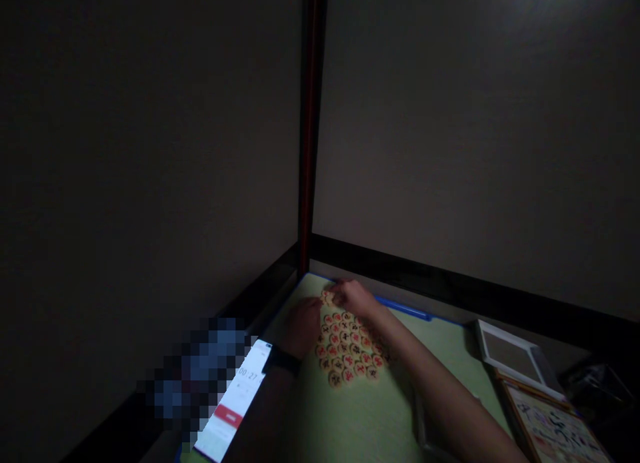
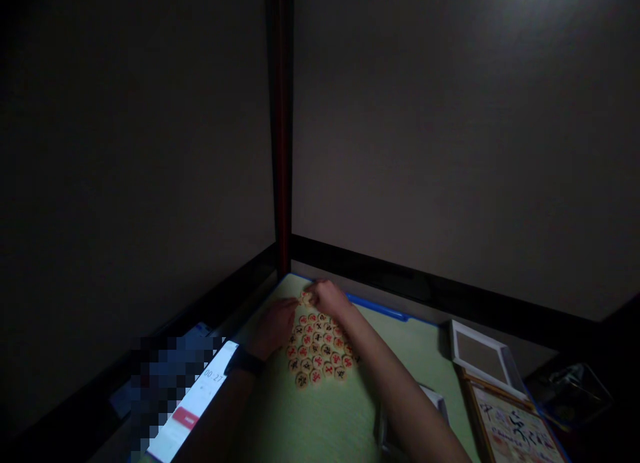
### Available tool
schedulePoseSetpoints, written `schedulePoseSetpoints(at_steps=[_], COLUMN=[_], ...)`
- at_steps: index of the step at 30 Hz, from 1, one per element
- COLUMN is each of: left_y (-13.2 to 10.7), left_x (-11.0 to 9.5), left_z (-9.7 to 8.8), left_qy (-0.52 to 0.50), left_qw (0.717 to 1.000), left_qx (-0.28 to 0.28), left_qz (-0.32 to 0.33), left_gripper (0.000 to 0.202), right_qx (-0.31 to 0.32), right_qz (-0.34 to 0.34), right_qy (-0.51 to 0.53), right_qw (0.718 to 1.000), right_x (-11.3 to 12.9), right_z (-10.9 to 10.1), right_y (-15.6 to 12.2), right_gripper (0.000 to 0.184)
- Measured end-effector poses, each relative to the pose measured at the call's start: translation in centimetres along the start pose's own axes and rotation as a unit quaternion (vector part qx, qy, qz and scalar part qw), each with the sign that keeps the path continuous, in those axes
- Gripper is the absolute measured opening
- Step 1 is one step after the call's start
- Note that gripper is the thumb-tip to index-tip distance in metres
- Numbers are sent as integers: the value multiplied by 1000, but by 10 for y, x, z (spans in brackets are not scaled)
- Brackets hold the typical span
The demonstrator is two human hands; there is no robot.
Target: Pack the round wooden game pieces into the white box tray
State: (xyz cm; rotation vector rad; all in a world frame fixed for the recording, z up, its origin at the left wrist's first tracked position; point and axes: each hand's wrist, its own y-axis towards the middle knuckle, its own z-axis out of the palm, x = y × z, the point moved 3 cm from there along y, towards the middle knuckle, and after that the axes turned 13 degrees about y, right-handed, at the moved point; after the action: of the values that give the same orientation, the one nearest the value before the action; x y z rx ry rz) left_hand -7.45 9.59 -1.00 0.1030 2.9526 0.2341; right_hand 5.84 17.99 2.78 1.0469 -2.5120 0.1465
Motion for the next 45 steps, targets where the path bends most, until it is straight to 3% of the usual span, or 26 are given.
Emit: schedulePoseSetpoints(at_steps=[4,11,19,25,29,34,37,40,45], left_y=[-1,3,-3,-2,-1,2,6,8,6], left_x=[4,12,4,6,9,10,7,2,0], left_z=[0,-1,-10,-11,-11,-15,-19,-23,-27], left_qy=[9,10,21,45,47,-67,-194,-295,-243], left_qw=[999,997,998,995,993,987,968,947,961], left_qx=[30,28,37,52,48,-61,-73,-63,-79], left_qz=[-35,-77,-40,-71,-95,-130,-143,-113,-107], left_gripper=[39,39,45,35,31,42,41,34,28], right_qx=[23,50,68,67,35,13,22,33,41], right_qz=[-5,3,2,1,5,-6,-7,-1,4], right_qy=[-32,-92,-121,-105,-47,102,213,310,425], right_qw=[999,994,990,992,998,995,977,950,904], right_x=[16,28,28,28,26,20,12,4,-6], right_z=[13,23,27,34,30,19,20,25,31], right_y=[8,13,15,16,14,13,16,20,18], right_gripper=[29,25,29,31,31,23,22,26,35])
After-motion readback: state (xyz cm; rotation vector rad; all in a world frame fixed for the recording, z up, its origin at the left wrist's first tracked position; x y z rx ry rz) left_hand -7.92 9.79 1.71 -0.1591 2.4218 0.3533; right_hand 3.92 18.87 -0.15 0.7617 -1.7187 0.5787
